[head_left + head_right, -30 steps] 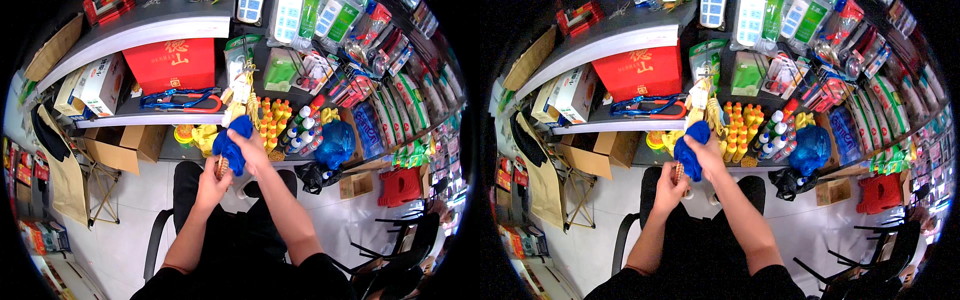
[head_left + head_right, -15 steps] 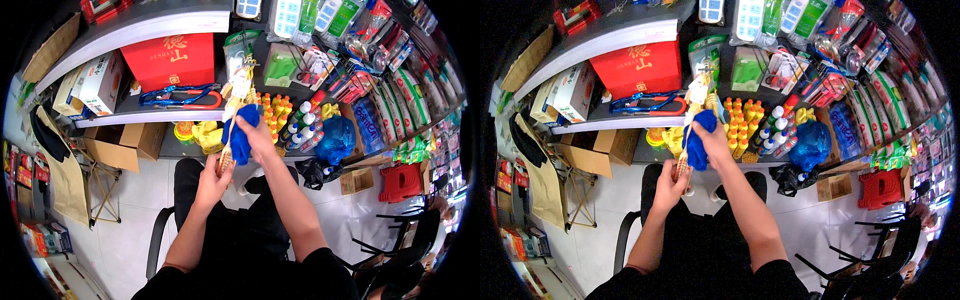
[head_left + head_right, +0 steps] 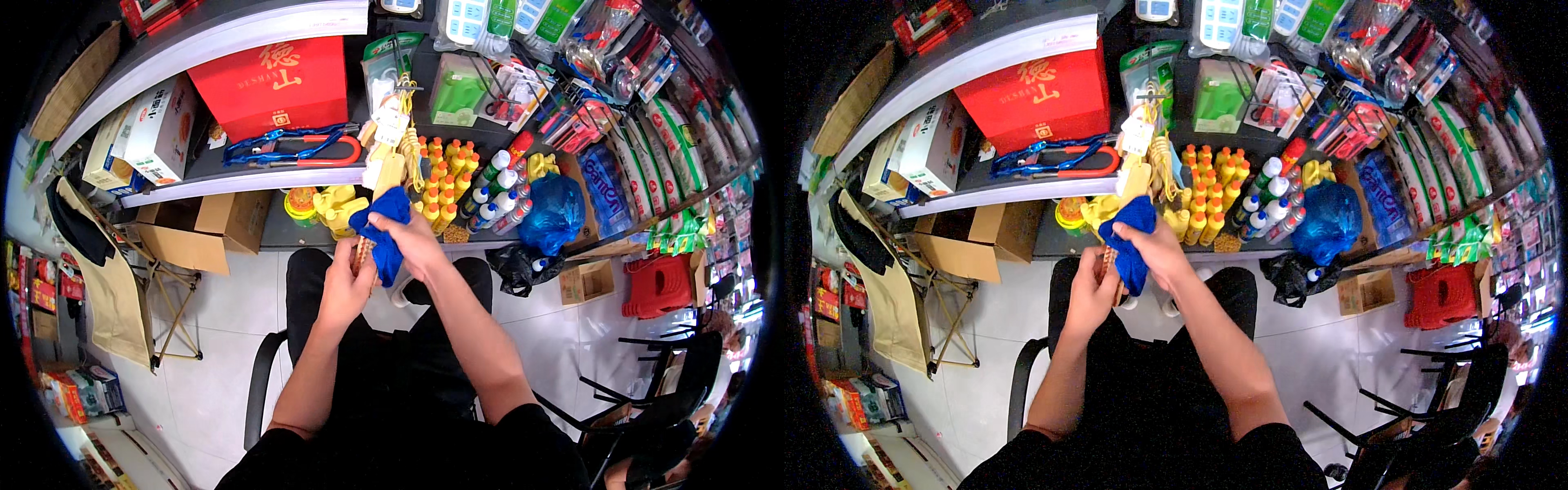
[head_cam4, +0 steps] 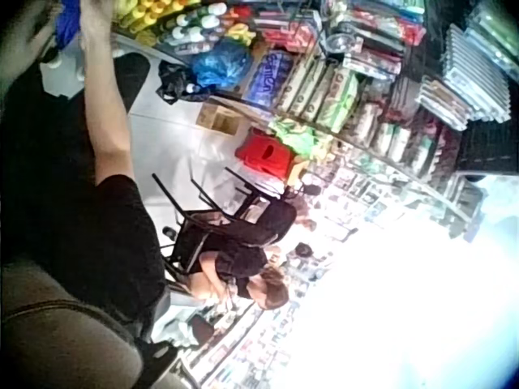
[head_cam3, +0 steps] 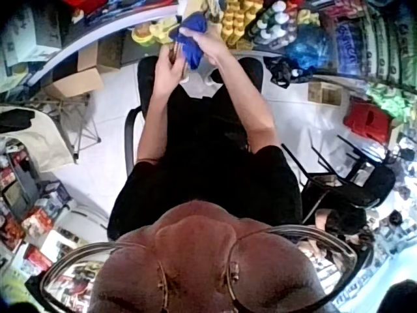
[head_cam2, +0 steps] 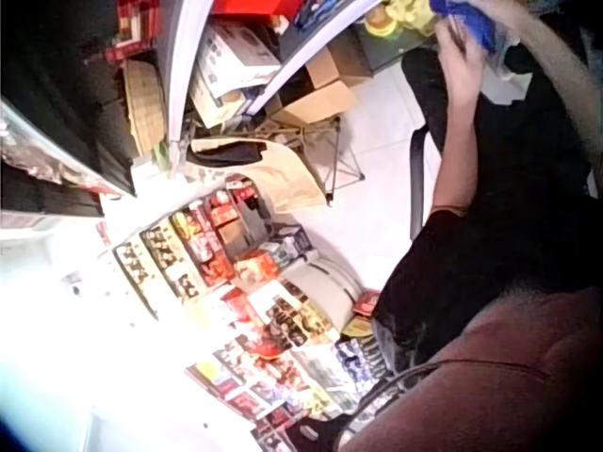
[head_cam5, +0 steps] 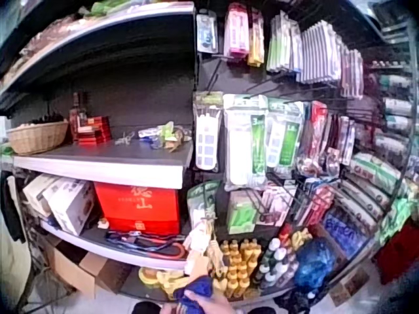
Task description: The person cleans a set of brushes with a blue cloth, wiping each brush one at a time and then gathering them back together.
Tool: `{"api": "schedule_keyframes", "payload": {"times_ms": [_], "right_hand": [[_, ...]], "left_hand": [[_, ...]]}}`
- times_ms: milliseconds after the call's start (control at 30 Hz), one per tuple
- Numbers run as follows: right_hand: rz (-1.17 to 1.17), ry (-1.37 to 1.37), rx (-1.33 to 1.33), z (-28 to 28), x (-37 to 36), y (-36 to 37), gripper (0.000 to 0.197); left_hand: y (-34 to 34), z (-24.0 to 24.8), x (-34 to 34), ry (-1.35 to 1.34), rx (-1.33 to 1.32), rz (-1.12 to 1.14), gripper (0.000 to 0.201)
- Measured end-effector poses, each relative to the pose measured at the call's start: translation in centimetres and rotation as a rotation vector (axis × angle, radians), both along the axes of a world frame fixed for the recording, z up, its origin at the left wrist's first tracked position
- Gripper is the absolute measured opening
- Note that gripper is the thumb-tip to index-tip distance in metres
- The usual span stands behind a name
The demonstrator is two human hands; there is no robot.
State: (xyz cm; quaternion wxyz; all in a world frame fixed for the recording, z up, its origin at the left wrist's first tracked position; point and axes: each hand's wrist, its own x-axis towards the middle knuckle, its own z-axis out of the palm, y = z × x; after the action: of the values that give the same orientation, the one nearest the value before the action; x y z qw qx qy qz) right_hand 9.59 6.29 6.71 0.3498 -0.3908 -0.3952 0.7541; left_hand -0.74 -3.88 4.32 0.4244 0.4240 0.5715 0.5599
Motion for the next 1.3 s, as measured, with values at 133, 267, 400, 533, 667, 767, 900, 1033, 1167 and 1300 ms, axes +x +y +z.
{"api": "schedule_keyframes", "payload": {"times_ms": [133, 267, 400, 533, 667, 767, 900, 1033, 1167, 1300], "right_hand": [[0.02, 0.017, -0.056, -1.3, 0.4, -1.3, 0.042], [-0.106, 0.115, 0.014, -3.7, 0.8, -2.5, 0.039], [-0.135, 0.041, 0.044, -5.0, 0.6, -4.6, 0.033], [-0.139, -0.039, 0.206, -6.3, 0.8, -7.4, 0.031], [-0.277, 0.242, -0.102, -3.3, 0.8, -6.9, 0.033], [-0.306, 0.386, -0.17, -1.3, 1.2, -5.2, 0.036], [-0.277, 0.324, -0.092, -3.7, 0.6, -6.3, 0.038], [-0.147, 0.11, 0.066, -4.6, 1.5, -10.2, 0.034], [-0.132, 0.096, 0.124, -5.7, 2.0, -11.0, 0.035], [-0.233, 0.183, 0.136, -3.7, 1.7, -7.5, 0.035]], "left_hand": [[0.1, -0.1, -0.2, -0.002, -0.02, 0.047, 0.025], [0.2, -0.8, 0.2, 0.187, 0.041, 0.121, 0.022], [1.3, -0.8, 0.1, 0.175, 0.035, 0.196, 0.025], [1.3, -0.5, 0.2, 0.451, 0.122, 0.237, 0.02], [1.0, -0.5, 1.4, 0.462, 0.188, 0.265, 0.016], [0.8, -0.1, 2.3, 0.466, 0.207, 0.249, 0.016], [1.4, -0.3, 2.4, 0.235, 0.125, 0.265, 0.013], [1.6, -0.3, 1.6, -0.12, 0.068, 0.209, 0.014], [1.8, 0.7, 1.5, -0.209, 0.037, 0.159, 0.014], [1.5, 0.6, 1.7, -0.452, -0.061, 0.058, 0.017]]}}
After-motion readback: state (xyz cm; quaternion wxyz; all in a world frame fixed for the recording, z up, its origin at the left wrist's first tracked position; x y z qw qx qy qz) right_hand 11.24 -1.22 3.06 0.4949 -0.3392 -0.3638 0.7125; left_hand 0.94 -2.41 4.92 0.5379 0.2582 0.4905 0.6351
